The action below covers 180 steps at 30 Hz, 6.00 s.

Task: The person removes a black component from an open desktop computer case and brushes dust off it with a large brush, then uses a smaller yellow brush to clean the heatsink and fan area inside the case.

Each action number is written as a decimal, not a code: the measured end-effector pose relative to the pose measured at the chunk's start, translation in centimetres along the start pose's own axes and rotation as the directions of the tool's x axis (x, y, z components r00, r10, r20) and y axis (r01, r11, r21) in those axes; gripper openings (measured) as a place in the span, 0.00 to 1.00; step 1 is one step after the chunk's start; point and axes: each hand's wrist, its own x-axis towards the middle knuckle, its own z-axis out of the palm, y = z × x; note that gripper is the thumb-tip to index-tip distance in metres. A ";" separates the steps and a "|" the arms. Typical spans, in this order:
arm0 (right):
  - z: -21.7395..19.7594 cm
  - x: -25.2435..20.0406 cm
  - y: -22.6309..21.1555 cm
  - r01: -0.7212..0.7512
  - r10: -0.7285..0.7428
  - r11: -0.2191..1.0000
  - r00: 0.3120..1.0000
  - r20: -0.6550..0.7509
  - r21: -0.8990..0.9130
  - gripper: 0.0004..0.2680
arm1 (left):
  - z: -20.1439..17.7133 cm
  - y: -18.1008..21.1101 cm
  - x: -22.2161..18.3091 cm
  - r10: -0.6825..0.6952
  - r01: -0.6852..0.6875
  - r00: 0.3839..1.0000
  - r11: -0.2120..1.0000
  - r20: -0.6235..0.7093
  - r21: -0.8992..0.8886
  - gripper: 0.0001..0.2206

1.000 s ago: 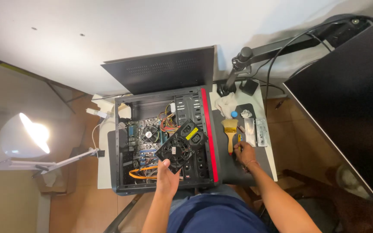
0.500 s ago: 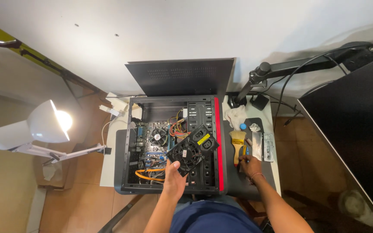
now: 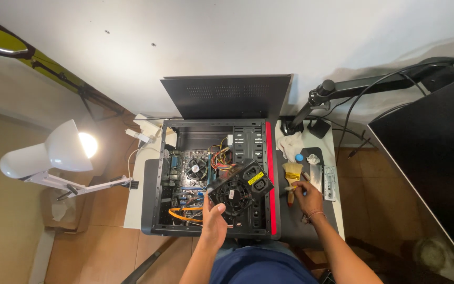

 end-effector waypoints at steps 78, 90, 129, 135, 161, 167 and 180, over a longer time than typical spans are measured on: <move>-9.9 -6.1 -24.6 0.276 -0.252 0.559 0.955 -0.157 0.782 0.07 | 2.9 0.2 0.8 0.123 -0.119 0.992 0.982 -0.017 0.148 0.54; -7.0 -5.6 -27.5 0.353 -0.350 0.756 0.930 -0.117 0.552 0.05 | 2.8 1.4 1.2 0.039 -0.030 0.999 0.972 -0.032 0.233 0.52; 0.2 -3.0 -25.1 0.116 -0.001 0.794 0.982 -0.190 0.596 0.06 | -0.4 11.2 -0.4 0.196 -0.715 0.697 0.270 0.690 0.645 0.65; -1.0 -2.0 -25.1 0.192 -0.071 0.849 0.965 -0.253 0.493 0.06 | 0.2 10.6 0.2 0.203 -0.724 0.689 0.255 0.696 0.641 0.65; -1.2 0.3 -22.8 0.143 -0.066 0.804 0.986 -0.154 0.577 0.05 | 2.7 8.7 1.1 0.156 -0.631 0.776 0.207 0.612 0.747 0.66; -1.2 -0.6 -21.5 0.135 -0.030 0.742 0.985 -0.168 0.656 0.06 | 3.7 9.1 1.5 0.110 -0.619 0.785 0.154 0.609 0.770 0.65; -3.3 -1.6 -24.3 0.188 -0.054 0.761 0.972 -0.229 0.621 0.06 | 4.9 9.9 2.6 -0.029 -0.639 0.766 0.081 0.642 0.765 0.69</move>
